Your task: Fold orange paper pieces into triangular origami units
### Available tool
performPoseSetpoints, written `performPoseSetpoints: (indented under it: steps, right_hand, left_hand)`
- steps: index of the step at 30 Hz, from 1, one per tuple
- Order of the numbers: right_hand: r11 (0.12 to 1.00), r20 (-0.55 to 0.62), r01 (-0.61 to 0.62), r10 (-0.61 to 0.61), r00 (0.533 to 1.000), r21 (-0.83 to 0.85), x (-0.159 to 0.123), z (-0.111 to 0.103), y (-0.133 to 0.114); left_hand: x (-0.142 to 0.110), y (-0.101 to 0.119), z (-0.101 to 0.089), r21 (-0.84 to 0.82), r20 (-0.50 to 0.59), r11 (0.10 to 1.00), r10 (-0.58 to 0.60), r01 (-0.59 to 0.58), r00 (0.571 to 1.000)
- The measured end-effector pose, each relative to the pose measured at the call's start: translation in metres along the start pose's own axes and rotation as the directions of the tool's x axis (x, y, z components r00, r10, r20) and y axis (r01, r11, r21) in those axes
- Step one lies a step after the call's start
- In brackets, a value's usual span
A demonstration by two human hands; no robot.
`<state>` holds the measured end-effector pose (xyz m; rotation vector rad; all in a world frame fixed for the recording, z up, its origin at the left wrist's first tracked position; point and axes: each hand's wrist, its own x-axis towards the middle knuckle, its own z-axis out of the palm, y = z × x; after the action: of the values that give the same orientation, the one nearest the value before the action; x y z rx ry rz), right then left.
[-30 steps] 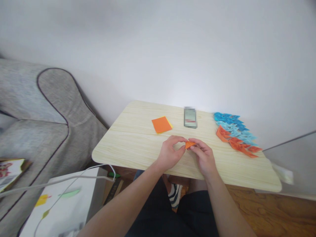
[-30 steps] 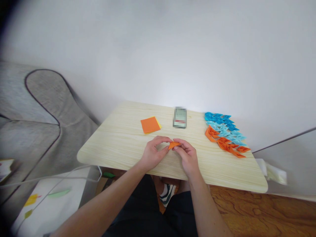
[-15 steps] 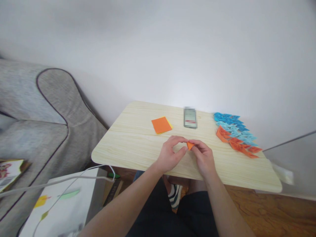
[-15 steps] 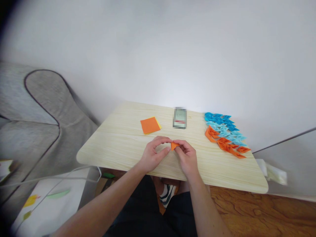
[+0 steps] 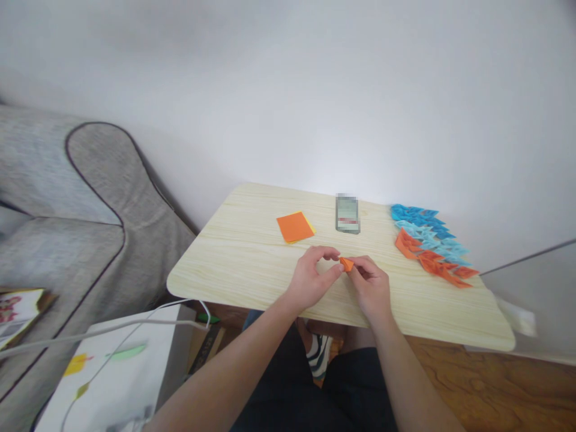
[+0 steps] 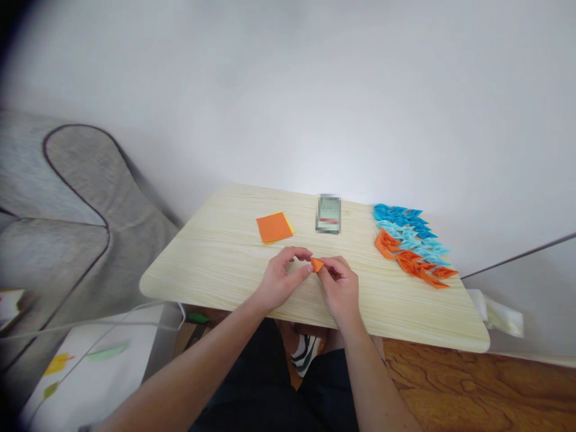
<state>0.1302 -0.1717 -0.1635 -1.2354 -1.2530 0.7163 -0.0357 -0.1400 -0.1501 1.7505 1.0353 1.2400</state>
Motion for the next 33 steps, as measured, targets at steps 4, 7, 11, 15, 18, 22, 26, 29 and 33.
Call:
performPoseSetpoints:
  steps: [4,7,11,15,18,22,26,29,33]
  right_hand:
    - [1.000,-0.031,0.016,-0.017,0.999,-0.023,-0.0013,0.0007,0.0007]
    - [0.999,-0.052,0.030,-0.032,0.998,-0.043,-0.0019,0.0013,0.0029]
    - [0.997,-0.045,0.046,-0.049,0.998,-0.066,-0.0028,0.0025,0.0030]
    - [0.995,-0.028,0.060,-0.063,0.998,-0.080,-0.0047,0.0042,-0.0016]
    - [0.996,0.008,0.071,-0.070,0.997,-0.062,-0.0064,0.0042,-0.0052]
    - [0.997,0.060,0.069,-0.068,0.996,-0.025,-0.0072,0.0018,-0.0061]
    - [0.999,0.072,0.046,-0.044,0.996,-0.022,-0.0070,0.0016,-0.0046]
    - [0.999,0.063,0.027,-0.025,0.998,-0.039,-0.0073,0.0043,-0.0042]
    - [0.998,0.058,0.015,-0.012,0.998,-0.055,-0.0079,0.0069,-0.0031]
  left_hand:
    - [0.0008,0.0024,0.0000,0.016,0.023,1.000,-0.011,0.011,1.000]
    - [0.0009,0.0034,-0.0003,0.021,0.051,1.000,-0.009,0.008,0.999]
    - [0.0010,0.0022,-0.0005,0.021,0.063,1.000,-0.009,0.008,0.998]
    - [0.0011,0.0008,-0.0004,0.016,0.050,1.000,-0.022,0.021,0.998]
    - [0.0012,0.0008,-0.0006,0.008,0.035,0.999,-0.040,0.040,0.999]
    - [0.0014,0.0000,-0.0016,-0.008,0.021,0.998,-0.060,0.060,0.998]
    - [0.0017,-0.0027,-0.0019,-0.018,0.013,0.998,-0.052,0.052,0.999]
    - [0.0014,-0.0047,-0.0015,-0.020,0.005,0.999,-0.032,0.032,0.999]
    - [0.0003,-0.0062,-0.0013,-0.018,-0.028,1.000,-0.005,0.004,1.000]
